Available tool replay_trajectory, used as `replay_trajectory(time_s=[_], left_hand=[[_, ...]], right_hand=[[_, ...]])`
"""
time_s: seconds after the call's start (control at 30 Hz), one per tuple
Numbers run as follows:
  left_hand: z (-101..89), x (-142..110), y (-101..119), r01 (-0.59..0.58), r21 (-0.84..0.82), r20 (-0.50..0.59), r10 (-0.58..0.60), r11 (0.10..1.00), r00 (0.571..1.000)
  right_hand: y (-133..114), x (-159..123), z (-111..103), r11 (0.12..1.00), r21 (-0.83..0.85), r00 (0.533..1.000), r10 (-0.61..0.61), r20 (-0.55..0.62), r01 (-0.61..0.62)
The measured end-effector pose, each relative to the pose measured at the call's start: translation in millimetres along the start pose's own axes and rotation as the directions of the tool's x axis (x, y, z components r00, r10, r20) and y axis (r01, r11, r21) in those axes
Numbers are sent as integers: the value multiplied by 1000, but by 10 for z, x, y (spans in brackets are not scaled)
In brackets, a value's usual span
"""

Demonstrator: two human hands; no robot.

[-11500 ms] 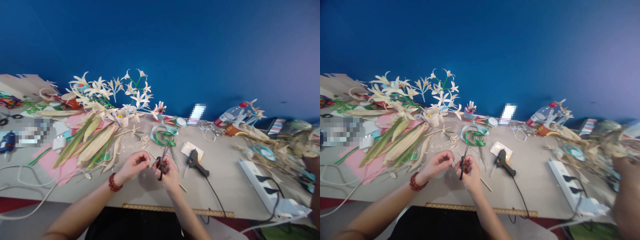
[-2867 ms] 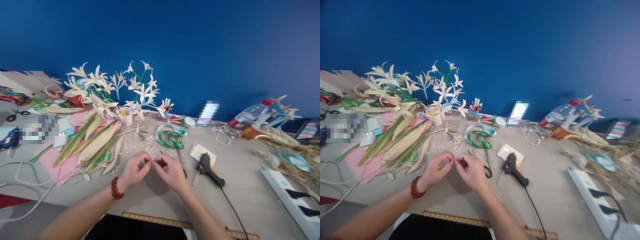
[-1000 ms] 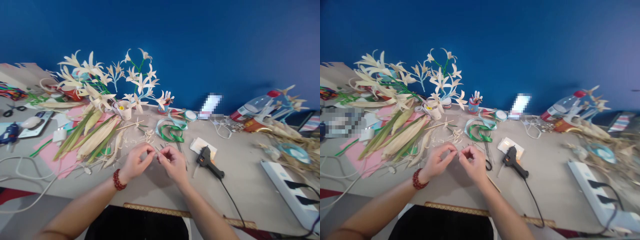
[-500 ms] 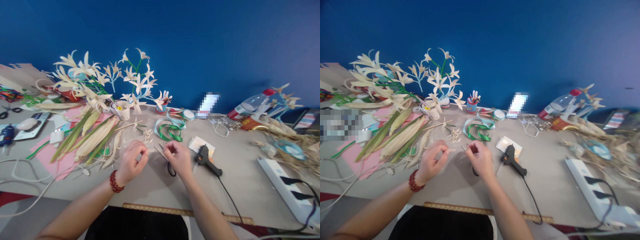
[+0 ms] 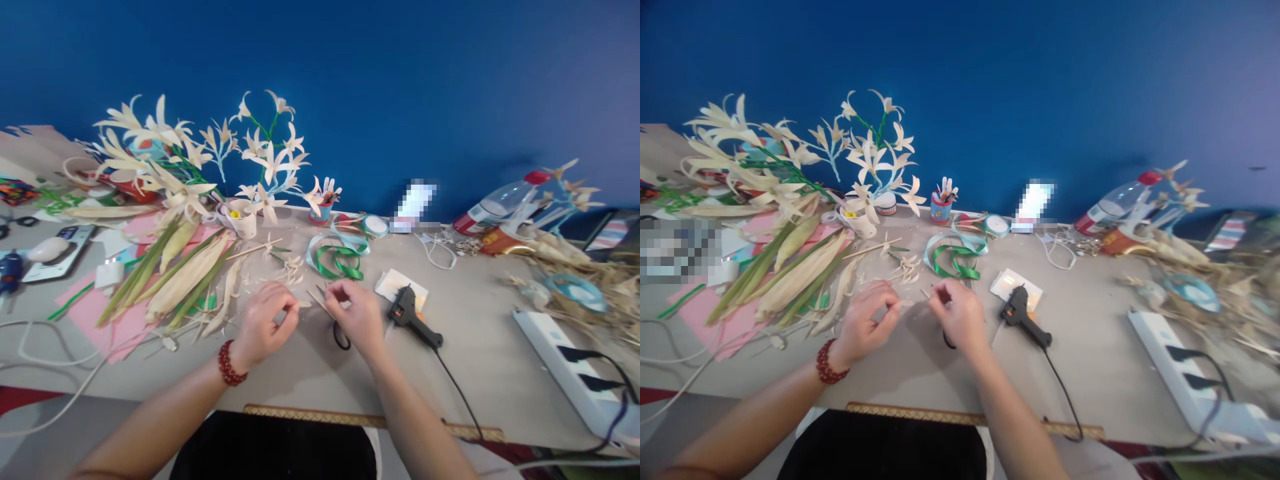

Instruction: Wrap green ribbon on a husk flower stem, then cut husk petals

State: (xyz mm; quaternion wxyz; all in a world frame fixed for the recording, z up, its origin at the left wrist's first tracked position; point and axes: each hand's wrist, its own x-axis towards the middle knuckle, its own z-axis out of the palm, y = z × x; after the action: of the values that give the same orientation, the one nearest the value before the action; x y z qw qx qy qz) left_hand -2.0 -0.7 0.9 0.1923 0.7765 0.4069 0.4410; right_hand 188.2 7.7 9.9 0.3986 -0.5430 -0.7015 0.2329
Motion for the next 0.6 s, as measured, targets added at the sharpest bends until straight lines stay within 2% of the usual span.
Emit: replay_trajectory(time_s=[0.07,0.2,0.33,0.47,0.6], left_hand=[[-4,2,-6,6,1,-9,-6,1000,1000],[6,1,-5,7,-2,31,-7,1000,1000],[12,-2,0,2,3,30,-2,1000,1000],[-11,1,-11,21,6,-38,-20,1000,999],[-8,-2,-16,17,-1,-18,-17,1000,1000]], right_hand=[[3,8,-27,999,45,1000,-1,9,1],[-122,-46,67,991,128,986,-67,150,48],[-112,-64,105,996,57,988,-78,135,71],[-15,-34,30,999,4,998,-41,44,40],[-107,-61,75,994,111,988,-41,146,25]])
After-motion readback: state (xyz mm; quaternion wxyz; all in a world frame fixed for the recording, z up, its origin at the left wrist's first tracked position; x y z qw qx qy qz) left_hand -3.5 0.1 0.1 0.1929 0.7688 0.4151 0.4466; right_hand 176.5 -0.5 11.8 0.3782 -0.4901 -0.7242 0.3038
